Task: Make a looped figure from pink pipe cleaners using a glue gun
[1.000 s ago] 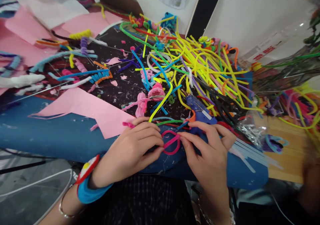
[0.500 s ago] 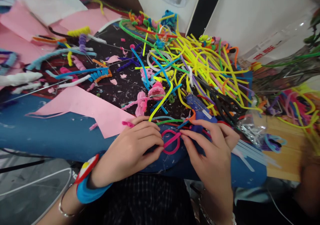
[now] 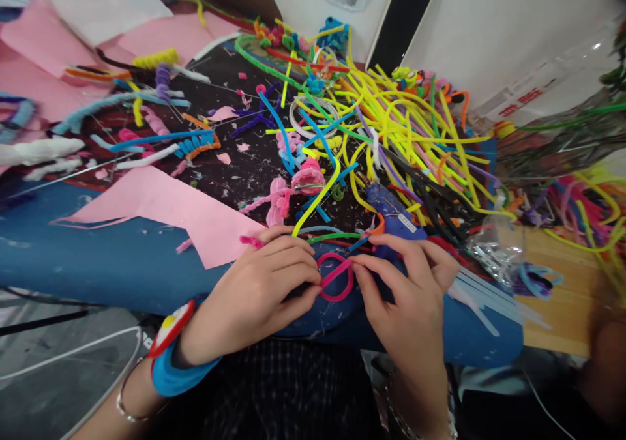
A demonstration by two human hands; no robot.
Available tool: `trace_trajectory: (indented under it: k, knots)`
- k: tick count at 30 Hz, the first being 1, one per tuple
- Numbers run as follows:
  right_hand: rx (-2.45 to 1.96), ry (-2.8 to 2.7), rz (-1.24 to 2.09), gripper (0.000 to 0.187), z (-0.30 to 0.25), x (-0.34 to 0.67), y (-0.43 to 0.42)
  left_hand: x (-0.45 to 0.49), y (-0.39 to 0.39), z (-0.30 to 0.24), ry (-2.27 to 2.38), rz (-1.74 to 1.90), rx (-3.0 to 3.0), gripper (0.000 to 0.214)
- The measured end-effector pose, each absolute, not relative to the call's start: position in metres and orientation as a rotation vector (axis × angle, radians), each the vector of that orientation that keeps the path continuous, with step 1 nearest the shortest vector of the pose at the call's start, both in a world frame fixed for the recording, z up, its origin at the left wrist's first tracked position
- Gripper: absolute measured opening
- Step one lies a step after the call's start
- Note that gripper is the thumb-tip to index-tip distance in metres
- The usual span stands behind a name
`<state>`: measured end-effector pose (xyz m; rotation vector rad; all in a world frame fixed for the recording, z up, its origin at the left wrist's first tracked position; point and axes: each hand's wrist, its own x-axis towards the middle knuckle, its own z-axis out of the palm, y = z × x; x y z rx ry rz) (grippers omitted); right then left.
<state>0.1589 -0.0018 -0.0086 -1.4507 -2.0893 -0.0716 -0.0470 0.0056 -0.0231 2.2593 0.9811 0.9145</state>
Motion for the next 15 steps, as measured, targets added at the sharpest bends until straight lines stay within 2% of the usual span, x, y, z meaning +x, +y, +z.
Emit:
trace_trajectory:
  k: [15]
  knots:
    - [-1.451,-2.034,-0.109,0.006,-0.0151,0.1584,-0.002,-0.0438,0.0053,-0.0219,0.984,0.936,2.296,0.004]
